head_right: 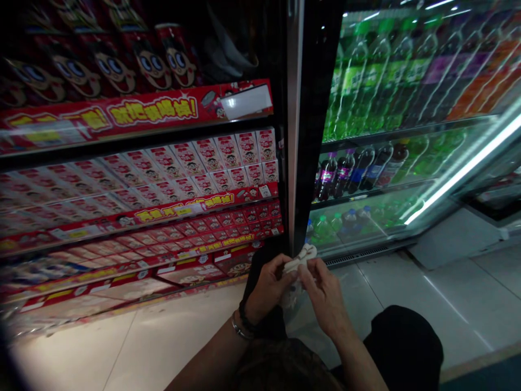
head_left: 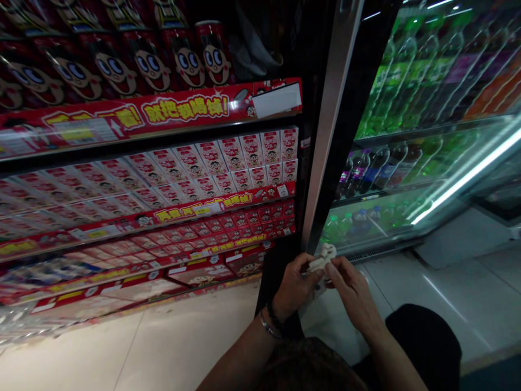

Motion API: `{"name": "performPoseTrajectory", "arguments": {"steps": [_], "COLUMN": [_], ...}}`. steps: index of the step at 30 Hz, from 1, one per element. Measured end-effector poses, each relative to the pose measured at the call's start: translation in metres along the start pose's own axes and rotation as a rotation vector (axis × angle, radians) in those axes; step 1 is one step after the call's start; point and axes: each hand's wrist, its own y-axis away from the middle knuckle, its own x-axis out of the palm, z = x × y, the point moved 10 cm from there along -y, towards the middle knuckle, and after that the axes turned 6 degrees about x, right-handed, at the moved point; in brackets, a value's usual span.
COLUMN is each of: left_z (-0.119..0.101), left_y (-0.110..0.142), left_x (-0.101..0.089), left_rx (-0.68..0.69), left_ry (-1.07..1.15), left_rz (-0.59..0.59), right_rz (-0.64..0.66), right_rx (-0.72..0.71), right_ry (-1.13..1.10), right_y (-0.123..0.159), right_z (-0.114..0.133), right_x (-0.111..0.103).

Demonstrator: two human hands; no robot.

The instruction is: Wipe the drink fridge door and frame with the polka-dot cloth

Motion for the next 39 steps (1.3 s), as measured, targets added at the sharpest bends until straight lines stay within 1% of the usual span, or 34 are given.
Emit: {"name": "performPoseTrajectory", "arguments": {"steps": [2, 4, 9, 12, 15, 18, 21, 23, 26, 28, 30, 33, 36, 39], "left_z": [0.000, -0.001, -0.008, -0.005, -0.004, 0.003, 0.012, 0.012, 0.005, -0.001, -0.005, -0.005, 0.001, 0.003], "left_y": [0.001, 0.002, 0.004, 0.005, 0.006, 0.007, 0.006, 0.005, 0.002, 0.002, 0.002, 0.004, 0.005, 0.003], "left_x": [0.001, 0.001, -0.003, -0.002, -0.004, -0.007, -0.009, -0.012, -0.013, -0.010, -0.008, -0.004, -0.002, -0.007], "left_rx": [-0.002, -0.011, 0.041, 0.014, 0.001, -0.026, -0.074, -0.060, -0.003, 0.051, 0.111, 0.169, 0.162, 0.125], "left_ry": [0.008, 0.016, -0.024, 0.018, 0.059, 0.064, 0.046, -0.005, -0.118, -0.187, -0.249, -0.295, -0.269, -0.264], "left_rz": [0.009, 0.011, -0.020, -0.028, -0.079, -0.122, -0.125, -0.124, -0.113, -0.100, -0.101, -0.104, -0.099, -0.102], "right_rz": [0.000, -0.004, -0.014, 0.013, 0.057, 0.017, -0.035, -0.044, -0.061, -0.046, -0.005, 0.067, 0.094, 0.070], "right_rx": [0.007, -0.010, -0.031, -0.066, -0.132, -0.166, -0.170, -0.170, -0.150, -0.123, -0.095, -0.050, -0.059, -0.098], "right_ry": [-0.054, -0.045, 0.044, 0.099, 0.154, 0.276, 0.387, 0.421, 0.470, 0.443, 0.360, 0.233, 0.201, 0.215], "right_y": [0.000, 0.000, 0.002, 0.002, 0.001, -0.003, -0.007, -0.008, -0.008, -0.008, -0.006, -0.005, -0.006, -0.009], "right_z": [0.001, 0.003, 0.001, 0.001, 0.002, 0.000, -0.005, -0.007, -0.010, -0.012, -0.013, -0.015, -0.015, -0.013], "right_x": [0.004, 0.007, 0.012, 0.016, 0.021, 0.017, 0.012, 0.011, 0.010, 0.012, 0.017, 0.024, 0.027, 0.020]}}
